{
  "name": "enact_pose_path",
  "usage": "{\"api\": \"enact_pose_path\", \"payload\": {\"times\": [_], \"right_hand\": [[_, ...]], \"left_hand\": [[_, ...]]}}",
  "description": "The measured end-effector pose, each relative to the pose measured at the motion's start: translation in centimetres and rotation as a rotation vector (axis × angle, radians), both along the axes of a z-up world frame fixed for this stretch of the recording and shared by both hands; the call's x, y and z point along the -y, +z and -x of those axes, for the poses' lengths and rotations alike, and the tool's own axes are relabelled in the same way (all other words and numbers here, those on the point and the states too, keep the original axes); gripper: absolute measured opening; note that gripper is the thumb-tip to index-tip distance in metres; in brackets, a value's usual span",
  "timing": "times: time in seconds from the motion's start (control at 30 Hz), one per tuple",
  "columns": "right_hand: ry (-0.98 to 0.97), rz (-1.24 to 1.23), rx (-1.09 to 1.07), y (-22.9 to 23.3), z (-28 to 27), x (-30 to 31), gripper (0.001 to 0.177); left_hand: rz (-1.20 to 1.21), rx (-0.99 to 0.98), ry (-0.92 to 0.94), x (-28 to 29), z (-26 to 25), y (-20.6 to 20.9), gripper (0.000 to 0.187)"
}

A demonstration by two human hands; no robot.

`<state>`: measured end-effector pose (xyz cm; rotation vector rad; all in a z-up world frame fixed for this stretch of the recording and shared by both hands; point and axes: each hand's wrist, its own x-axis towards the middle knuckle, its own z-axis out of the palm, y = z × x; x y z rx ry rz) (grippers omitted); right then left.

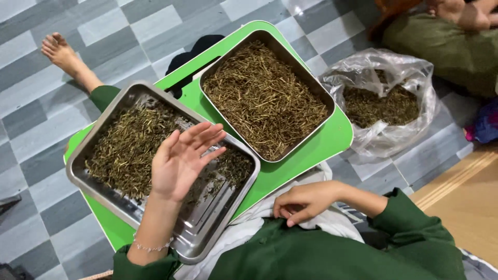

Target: Sort dried tea leaves by manually picking out stems and placing them in a separate dish

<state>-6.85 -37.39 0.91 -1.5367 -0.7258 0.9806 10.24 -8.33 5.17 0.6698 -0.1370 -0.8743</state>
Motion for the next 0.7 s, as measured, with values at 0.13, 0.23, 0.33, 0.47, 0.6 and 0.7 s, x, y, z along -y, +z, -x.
{"api": "enact_pose_path", "payload": {"times": [0.13,0.23,0.33,0.47,0.6,0.7], "right_hand": [[0.118,0.013,0.143,0.8,0.1,-0.1,0.039],[0.195,-0.05,0.111,0.6,0.1,-0.1,0.036],[0.155,-0.06,0.18,1.0,0.1,-0.6,0.032],[0.162,-0.097,0.185,0.5,0.1,-1.1,0.034],[0.175,-0.158,0.188,0.0,-0.2,-1.8,0.036],[0.145,-0.245,0.24,1.3,-0.7,-2.1,0.035]], "left_hand": [[0.032,0.083,-0.022,-0.5,1.5,3.0,0.055],[0.127,0.176,-0.084,-0.7,2.3,4.2,0.054],[0.133,0.285,-0.154,-1.2,3.3,4.7,0.052],[-0.023,0.3,-0.033,-2.1,4.1,5.0,0.052],[-0.108,0.307,0.103,-5.2,5.4,4.7,0.051],[-0.049,0.506,0.256,-8.8,6.8,2.0,0.053]]}}
